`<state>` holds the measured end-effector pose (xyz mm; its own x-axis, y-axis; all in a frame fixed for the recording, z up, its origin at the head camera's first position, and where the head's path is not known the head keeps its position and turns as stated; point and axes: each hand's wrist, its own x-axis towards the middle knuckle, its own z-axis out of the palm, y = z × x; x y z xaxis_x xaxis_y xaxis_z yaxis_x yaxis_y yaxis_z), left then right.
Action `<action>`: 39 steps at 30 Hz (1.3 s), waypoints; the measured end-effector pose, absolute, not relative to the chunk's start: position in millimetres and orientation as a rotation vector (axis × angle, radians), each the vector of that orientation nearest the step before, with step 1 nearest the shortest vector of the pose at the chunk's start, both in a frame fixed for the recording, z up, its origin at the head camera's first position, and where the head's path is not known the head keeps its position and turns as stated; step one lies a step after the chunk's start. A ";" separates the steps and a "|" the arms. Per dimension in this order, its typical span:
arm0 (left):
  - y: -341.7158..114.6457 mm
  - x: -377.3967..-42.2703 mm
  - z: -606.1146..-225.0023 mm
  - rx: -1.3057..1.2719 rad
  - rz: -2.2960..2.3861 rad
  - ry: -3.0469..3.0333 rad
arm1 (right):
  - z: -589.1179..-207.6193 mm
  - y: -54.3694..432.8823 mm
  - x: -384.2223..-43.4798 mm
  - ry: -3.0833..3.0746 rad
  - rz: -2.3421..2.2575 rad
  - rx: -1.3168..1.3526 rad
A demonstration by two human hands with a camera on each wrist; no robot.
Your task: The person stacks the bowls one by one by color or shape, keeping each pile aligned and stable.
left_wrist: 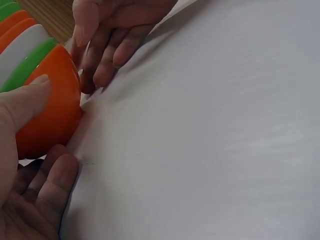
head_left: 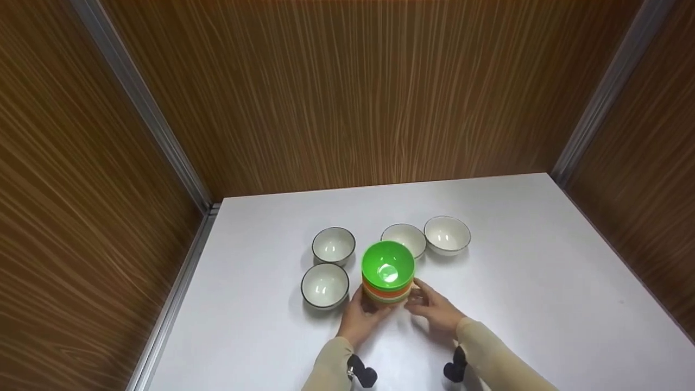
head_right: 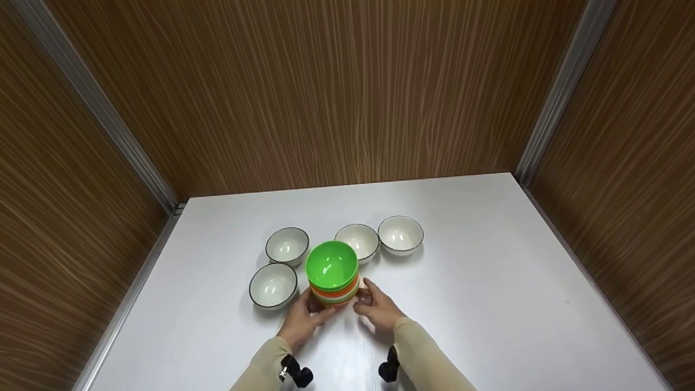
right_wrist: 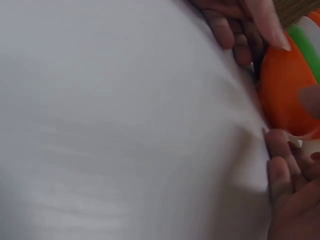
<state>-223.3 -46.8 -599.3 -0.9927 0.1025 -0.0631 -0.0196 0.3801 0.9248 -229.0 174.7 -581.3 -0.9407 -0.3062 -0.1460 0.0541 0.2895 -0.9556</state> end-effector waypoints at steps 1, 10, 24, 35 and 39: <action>-46.6 -222.2 -600.0 0.078 1.712 2.517 | -580.0 179.7 -230.7 2.243 -1.706 -0.168; -46.4 -210.4 -596.4 0.019 1.826 2.530 | -563.4 232.9 -253.3 2.211 -1.778 0.235; -41.9 -193.4 -584.1 0.024 1.664 2.565 | -531.7 261.5 -287.5 2.286 -1.632 0.435; -32.8 -188.0 -574.2 0.094 1.642 2.567 | -531.4 254.8 -307.5 2.348 -1.583 0.483; -29.3 -186.8 -573.7 0.126 1.652 2.572 | -535.2 250.1 -311.9 2.368 -1.584 0.457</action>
<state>-186.8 -29.3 -573.7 -0.9933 0.1133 -0.0246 0.0247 0.4144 0.9098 -311.9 250.1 -535.2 -0.9180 0.1168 -0.3789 0.3948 0.3581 -0.8461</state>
